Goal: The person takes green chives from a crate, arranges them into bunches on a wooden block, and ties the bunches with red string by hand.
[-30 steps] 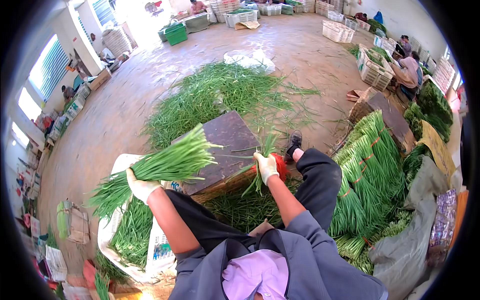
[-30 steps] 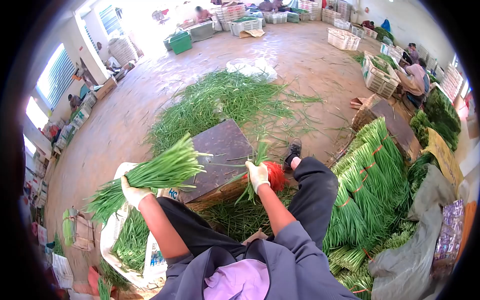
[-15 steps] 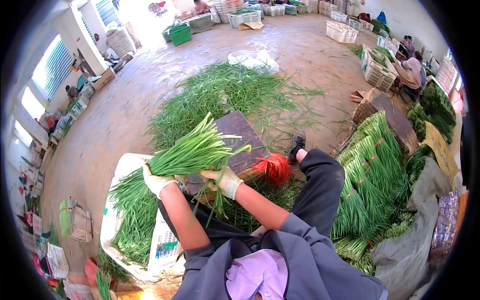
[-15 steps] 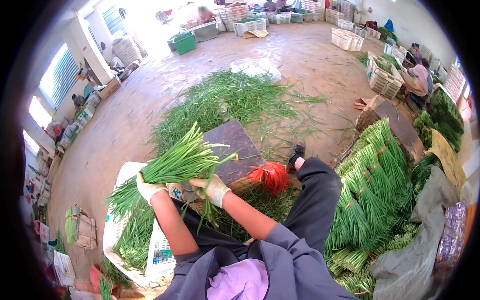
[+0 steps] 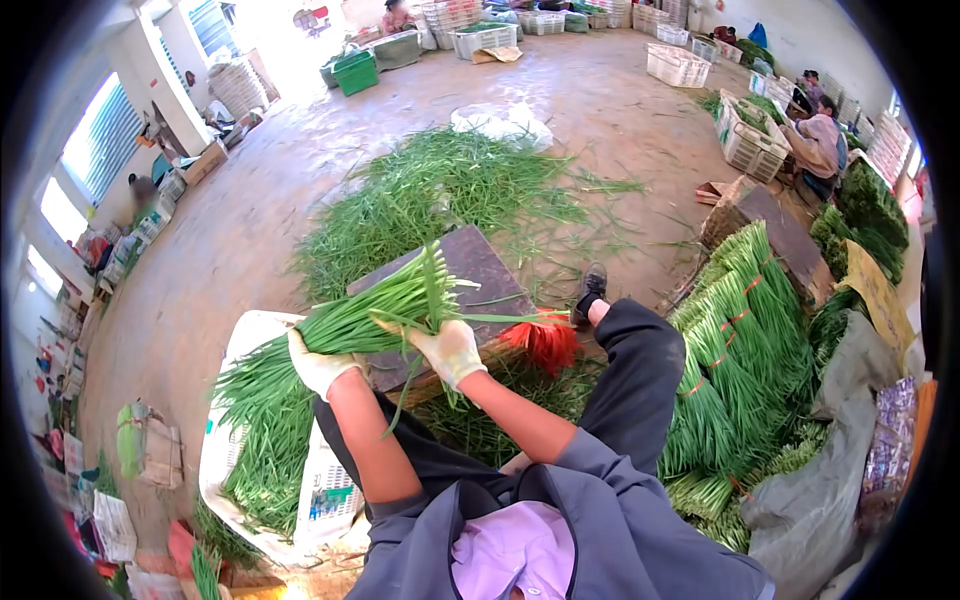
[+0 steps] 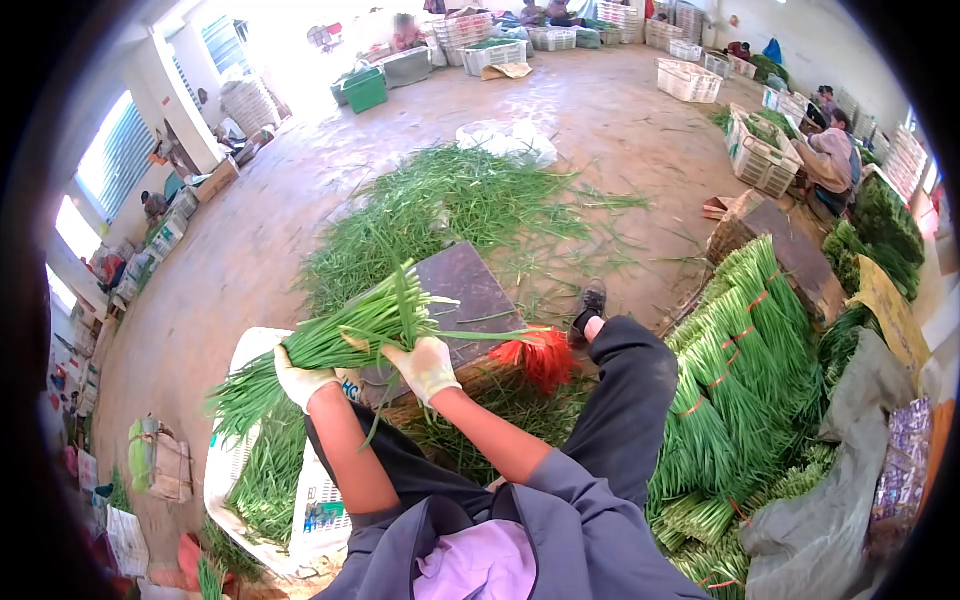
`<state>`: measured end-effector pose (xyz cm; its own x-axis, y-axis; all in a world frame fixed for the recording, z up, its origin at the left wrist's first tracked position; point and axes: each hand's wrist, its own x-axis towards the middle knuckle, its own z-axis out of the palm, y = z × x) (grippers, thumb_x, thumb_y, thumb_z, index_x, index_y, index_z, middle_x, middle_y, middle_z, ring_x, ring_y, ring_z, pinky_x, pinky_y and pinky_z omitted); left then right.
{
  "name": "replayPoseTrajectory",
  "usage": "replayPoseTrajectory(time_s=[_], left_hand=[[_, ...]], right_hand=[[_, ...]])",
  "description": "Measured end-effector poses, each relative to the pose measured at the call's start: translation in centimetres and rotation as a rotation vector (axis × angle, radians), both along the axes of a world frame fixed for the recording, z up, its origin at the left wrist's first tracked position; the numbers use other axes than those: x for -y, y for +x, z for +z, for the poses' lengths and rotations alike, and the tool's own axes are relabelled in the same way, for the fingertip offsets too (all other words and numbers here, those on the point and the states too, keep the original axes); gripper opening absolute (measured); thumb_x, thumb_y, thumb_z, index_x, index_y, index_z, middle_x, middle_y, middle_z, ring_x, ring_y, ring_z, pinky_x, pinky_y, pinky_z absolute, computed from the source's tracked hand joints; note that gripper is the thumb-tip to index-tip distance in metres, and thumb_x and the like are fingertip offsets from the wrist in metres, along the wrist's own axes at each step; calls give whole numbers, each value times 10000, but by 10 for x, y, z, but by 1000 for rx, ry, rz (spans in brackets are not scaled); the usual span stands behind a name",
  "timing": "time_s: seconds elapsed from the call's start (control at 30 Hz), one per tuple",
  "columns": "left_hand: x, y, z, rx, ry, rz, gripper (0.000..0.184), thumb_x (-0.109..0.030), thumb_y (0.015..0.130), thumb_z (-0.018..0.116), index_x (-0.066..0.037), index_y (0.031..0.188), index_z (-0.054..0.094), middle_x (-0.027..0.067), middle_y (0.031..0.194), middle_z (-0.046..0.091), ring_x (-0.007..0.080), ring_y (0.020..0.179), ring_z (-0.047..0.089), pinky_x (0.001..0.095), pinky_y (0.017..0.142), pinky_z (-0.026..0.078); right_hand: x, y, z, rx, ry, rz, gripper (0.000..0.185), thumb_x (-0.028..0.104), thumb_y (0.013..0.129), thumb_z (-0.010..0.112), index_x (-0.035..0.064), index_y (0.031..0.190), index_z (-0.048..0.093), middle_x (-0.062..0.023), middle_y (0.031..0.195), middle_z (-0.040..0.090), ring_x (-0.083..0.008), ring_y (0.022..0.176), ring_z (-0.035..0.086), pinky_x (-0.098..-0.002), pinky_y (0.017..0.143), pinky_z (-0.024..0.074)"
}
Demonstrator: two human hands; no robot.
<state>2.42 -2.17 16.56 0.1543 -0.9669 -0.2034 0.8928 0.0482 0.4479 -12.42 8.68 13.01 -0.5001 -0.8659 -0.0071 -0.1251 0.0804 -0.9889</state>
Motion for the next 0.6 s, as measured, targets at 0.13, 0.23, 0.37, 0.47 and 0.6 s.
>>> replayPoseTrajectory(time_s=[0.13,0.23,0.37,0.47,0.6], left_hand=[[-10,-5,13,29,-9,13,385,-380,989,513,-21,1066,628,146,1038,670,315,911,654,463,841,550],[14,18,-8,43,-30,83,367,-362,986,524,-16,1040,634,143,1015,679,307,891,659,453,829,553],[28,44,-17,41,-90,56,315,-313,979,544,-14,1018,636,148,992,687,308,895,664,454,825,556],[33,57,-29,11,-190,-17,228,-269,966,578,-49,934,627,97,884,662,258,852,637,429,814,534],[37,67,-38,-168,-358,-144,173,-233,957,600,-80,877,614,31,815,619,194,777,579,372,798,488]], right_hand=[[19,-11,-48,-178,-3,-155,262,266,809,751,8,845,722,-92,712,703,-166,583,634,-359,587,510],[-1,-47,-61,179,-208,-242,210,231,870,722,34,802,708,-43,679,674,-120,546,585,-303,513,452],[-35,-98,-70,539,-267,-393,205,210,915,699,27,986,640,-40,713,652,-105,491,553,-242,428,413],[-51,-116,-69,556,-300,-347,235,218,919,694,20,1021,619,-43,715,644,-102,483,546,-233,417,408],[-67,-111,-45,397,-235,-166,250,221,911,699,24,1048,627,-38,734,655,-94,503,559,-227,424,412]])
